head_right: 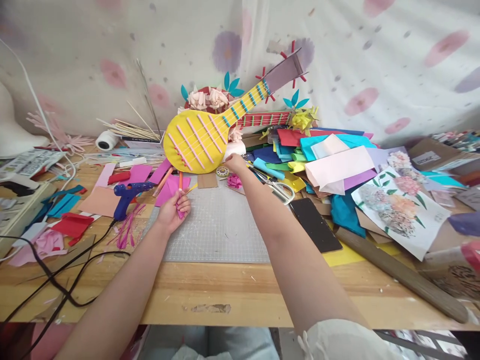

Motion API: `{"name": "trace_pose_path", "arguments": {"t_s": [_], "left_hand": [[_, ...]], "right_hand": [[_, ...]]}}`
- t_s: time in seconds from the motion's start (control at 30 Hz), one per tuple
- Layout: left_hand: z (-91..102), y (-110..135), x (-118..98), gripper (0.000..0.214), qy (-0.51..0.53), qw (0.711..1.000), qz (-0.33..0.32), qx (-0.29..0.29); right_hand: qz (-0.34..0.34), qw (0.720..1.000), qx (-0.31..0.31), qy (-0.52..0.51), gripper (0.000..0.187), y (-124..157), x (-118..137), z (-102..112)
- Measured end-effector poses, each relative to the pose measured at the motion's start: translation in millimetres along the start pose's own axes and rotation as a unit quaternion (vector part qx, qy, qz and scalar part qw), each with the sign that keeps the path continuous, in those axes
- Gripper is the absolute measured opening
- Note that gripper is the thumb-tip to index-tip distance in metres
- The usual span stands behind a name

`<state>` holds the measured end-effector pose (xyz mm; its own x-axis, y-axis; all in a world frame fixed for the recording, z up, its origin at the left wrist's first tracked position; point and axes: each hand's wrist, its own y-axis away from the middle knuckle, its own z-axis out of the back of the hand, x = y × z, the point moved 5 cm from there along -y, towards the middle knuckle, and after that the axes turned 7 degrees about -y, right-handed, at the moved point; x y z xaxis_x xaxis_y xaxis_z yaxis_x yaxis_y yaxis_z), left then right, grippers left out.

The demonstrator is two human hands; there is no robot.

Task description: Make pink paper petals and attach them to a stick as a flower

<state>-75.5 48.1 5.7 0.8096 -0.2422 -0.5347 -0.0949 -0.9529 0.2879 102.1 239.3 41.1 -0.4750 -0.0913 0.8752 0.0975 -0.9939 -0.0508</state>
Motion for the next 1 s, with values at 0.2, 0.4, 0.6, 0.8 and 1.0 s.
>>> {"name": "trace_pose_path", "arguments": {"t_s": [0.2,0.4,0.6,0.8,1.0], "left_hand": [[-1.2,2,2,0.026,-0.011,1.000,-0.002,-0.005],[-0.4,2,5,0.024,-0.008,1.000,0.012,-0.010],[-5.0,2,7,0.026,-0.022,1.000,0.017,-0.005],[-6.1,3,8,0.026,-0.032,0.999,0.016,-0.005],[-4.3,11,8,0.024,-0.035,0.999,0.004,0.001]], "right_hand": [[0.045,0.958,0.111,0.262,0.027,16,0,-13],[0.085,0.899,0.139,0.406,0.040,18,8,-23],[0.122,0.887,0.185,0.405,0.017,23,29,-7],[0.094,0.945,0.134,0.283,0.005,40,45,25],[0.068,0.992,0.023,-0.105,0.005,83,51,36]]}}
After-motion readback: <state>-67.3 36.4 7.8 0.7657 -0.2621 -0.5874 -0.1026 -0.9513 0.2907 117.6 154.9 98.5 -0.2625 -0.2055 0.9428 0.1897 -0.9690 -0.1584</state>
